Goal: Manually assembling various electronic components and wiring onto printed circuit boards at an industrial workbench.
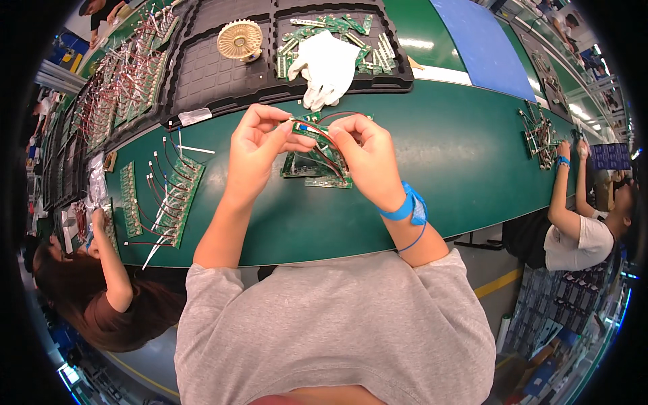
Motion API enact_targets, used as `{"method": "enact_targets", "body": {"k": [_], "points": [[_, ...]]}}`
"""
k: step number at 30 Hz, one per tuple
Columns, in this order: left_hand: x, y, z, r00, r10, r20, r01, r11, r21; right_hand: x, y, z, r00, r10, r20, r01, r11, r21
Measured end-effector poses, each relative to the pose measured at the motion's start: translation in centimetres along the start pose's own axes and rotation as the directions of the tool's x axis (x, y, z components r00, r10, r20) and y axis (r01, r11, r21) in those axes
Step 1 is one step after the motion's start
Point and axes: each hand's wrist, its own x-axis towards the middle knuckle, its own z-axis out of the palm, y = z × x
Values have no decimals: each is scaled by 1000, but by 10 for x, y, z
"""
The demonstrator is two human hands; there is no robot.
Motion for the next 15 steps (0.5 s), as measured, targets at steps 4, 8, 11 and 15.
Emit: {"method": "enact_targets", "body": {"k": [4, 8, 11, 15], "points": [[-1, 1, 1, 1000, -10, -4, 10, 1000, 6, 0, 1, 1, 1000, -23, -18, 23, 1000, 15], [-1, 1, 1, 1000, -10, 6, 10, 1000, -1, -1, 0, 0, 1000, 14, -13, -14, 1000, 20], [-2, 1, 2, 1000, -11, 9, 11, 1000, -5, -1, -1, 0, 1000, 0, -10, 1, 1000, 13], [-2, 2, 1, 1000, -6, 7, 6, 1000, -8, -1, -1, 1, 1000, -29, 9, 29, 1000, 2]]}}
